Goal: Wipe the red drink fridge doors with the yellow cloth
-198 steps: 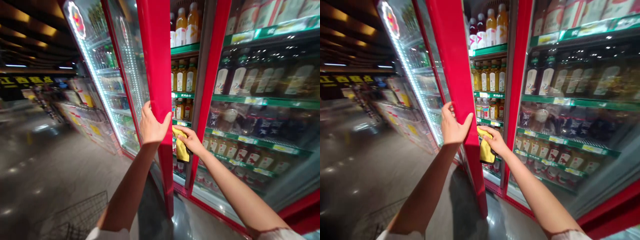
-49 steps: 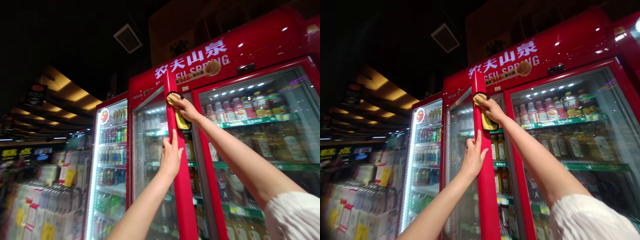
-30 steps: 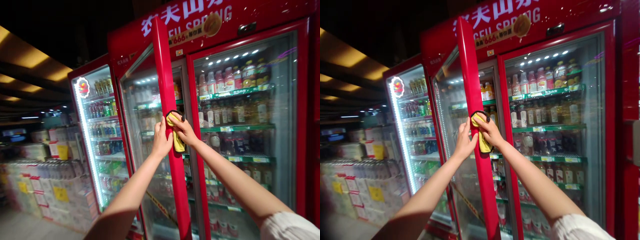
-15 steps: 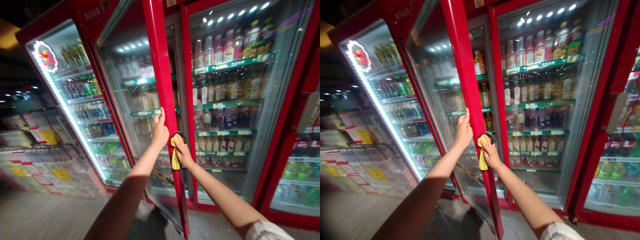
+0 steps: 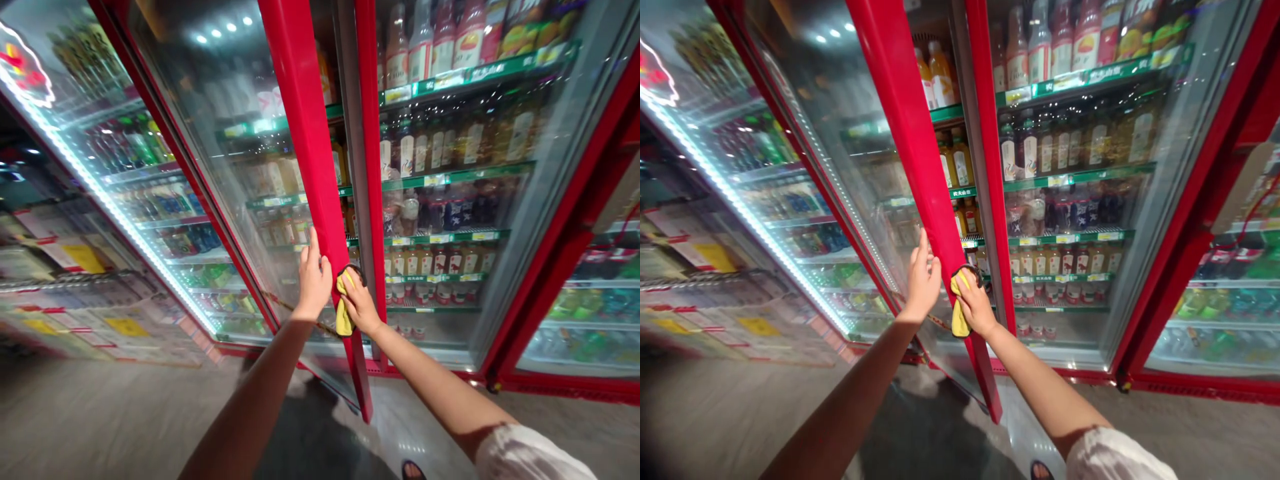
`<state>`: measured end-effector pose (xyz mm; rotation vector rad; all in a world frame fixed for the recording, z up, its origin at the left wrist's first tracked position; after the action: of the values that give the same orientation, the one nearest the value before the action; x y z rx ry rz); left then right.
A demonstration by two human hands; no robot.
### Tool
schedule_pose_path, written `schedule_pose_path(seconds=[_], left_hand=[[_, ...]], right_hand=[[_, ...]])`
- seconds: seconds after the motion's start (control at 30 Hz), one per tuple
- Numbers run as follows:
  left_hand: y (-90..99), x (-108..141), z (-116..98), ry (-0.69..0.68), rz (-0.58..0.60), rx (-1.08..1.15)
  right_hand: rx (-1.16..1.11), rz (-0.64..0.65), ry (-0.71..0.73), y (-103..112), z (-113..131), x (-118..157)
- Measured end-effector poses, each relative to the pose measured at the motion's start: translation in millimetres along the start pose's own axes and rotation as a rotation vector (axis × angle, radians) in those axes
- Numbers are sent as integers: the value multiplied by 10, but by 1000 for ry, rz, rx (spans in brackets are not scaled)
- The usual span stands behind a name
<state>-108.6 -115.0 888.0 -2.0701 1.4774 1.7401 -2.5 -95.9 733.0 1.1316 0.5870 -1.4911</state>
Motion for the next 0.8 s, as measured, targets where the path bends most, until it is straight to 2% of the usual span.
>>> schedule_pose_path(seconds=[0.1, 0.27, 0.33, 0.43, 0.5, 0.57, 0.7, 0.77, 0.8], left_hand=[[-90, 79, 22, 5, 39, -49], [-172, 64, -3, -52, 31, -96], [-194, 87, 1, -71, 20, -98], [-204, 125, 7, -84, 12, -96], [-197, 135, 6, -85, 13, -95], [-186, 133, 0, -82, 10, -91], [-185, 126, -10, -71, 0, -85], [-202, 127, -4, -63, 3, -83], [-211, 128, 1, -61, 5, -80]], right_hand=[[-21, -5, -65, -30, -95, 125], [-55, -57, -89, 45, -117, -71], [-29, -36, -106, -3, -151, 61], [11, 10, -164, -115, -230, 423], [16, 16, -186, -140, -242, 540], [12, 4, -174, -104, -201, 455], [11, 1, -105, 6, -85, 67], [27, 31, -104, -15, -95, 74], [43, 52, -122, -50, -124, 161]])
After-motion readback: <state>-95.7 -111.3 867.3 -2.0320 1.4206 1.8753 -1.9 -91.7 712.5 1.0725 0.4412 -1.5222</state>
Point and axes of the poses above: each hand's wrist, its own x-axis away from the middle knuckle, its own y-axis out of the back of the hand, z = x × y, the point moved 8 cm from there along -x, towards the middle knuckle, and after that the axes turned 7 degrees about -x, right-handed, at the moved point
